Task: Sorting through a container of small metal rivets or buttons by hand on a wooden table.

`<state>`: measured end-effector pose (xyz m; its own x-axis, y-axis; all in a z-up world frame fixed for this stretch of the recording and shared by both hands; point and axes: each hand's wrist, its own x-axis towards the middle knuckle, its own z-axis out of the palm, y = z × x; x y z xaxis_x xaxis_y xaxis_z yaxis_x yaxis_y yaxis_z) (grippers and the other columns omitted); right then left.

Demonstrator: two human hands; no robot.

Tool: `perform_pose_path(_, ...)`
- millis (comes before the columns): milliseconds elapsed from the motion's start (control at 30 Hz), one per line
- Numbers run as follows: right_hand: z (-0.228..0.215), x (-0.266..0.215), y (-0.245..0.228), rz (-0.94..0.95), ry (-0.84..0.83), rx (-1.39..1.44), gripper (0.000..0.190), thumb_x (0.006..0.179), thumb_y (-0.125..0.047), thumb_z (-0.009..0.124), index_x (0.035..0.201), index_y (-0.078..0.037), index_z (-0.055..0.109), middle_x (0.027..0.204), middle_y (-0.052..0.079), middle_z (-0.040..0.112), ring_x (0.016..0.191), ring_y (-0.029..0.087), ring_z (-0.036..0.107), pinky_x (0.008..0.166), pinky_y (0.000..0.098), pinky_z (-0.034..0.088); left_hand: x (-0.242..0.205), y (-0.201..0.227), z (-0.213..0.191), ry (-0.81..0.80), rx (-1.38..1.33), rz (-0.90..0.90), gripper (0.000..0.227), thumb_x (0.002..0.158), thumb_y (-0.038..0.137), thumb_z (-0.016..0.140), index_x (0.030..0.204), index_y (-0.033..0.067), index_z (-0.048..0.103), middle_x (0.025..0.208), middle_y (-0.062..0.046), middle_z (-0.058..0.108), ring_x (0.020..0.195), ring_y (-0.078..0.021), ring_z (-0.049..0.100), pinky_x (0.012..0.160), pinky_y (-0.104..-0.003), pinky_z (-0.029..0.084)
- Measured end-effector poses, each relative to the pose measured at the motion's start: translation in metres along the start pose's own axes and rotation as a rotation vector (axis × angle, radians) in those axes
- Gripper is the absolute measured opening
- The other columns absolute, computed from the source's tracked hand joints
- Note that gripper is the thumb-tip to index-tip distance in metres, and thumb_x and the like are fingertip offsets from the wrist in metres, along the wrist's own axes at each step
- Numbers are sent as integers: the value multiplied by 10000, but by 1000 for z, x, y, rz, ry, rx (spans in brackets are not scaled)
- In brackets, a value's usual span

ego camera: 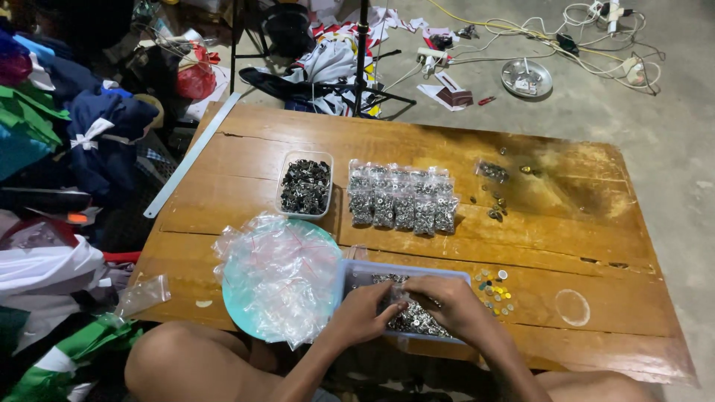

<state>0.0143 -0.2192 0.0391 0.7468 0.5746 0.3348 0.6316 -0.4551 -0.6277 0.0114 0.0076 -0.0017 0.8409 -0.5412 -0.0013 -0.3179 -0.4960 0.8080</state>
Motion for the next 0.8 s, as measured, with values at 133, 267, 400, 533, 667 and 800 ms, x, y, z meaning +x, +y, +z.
perform_pose_path(133, -2, 0, -11, 93, -69, -9, 292, 930, -110, 692, 1222, -99, 712, 1126, 63, 803, 979, 205, 795, 831, 318, 595, -2, 5, -5, -2, -25, -9, 256, 981, 342, 642, 1079, 107, 616, 971, -143, 744, 879, -403, 686, 687, -463, 460)
perform_pose_path(267, -4, 4, -20, 39, -7, -32, 196, 966, -143, 661, 1143, -60, 677, 1072, 93, 761, 943, 247, 754, 812, 339, 576, -1, 7, -5, -13, -32, -16, 304, 989, 398, 613, 1040, 98, 603, 934, -150, 735, 863, -417, 675, 669, -465, 443)
perform_pose_path(400, 0, -2, -11, 38, 148, -145, 252, 915, -131, 737, 1153, -62, 694, 1048, 92, 779, 870, 231, 766, 759, 357, 601, -1, 6, -5, 13, -50, 83, 261, 1019, 344, 585, 996, 85, 609, 958, -165, 733, 854, -395, 680, 700, -450, 461)
perform_pose_path(533, 5, -12, 13, 153, 95, -259, 220, 919, -224, 734, 1113, -120, 734, 1027, 66, 801, 860, 252, 767, 756, 383, 570, -1, 1, -4, 79, -106, 173, 209, 994, 276, 658, 1023, 73, 619, 958, -119, 747, 861, -327, 713, 730, -390, 480)
perform_pose_path(667, 8, -16, 13, 500, -356, -302, 259, 932, -258, 664, 1188, -224, 679, 1131, 33, 754, 999, 293, 708, 753, 446, 542, 0, -17, 8, 156, -252, 113, 139, 978, 214, 644, 1042, 94, 674, 1006, -67, 771, 897, -217, 724, 781, -327, 529)
perform_pose_path(800, 31, -24, 35, 427, -359, -320, 387, 956, -349, 670, 1286, -148, 647, 1268, 86, 676, 1161, 298, 627, 929, 471, 493, -2, -2, -1, 246, -305, 121, 208, 990, 255, 633, 1071, 72, 689, 1033, -76, 763, 934, -212, 718, 839, -332, 534)
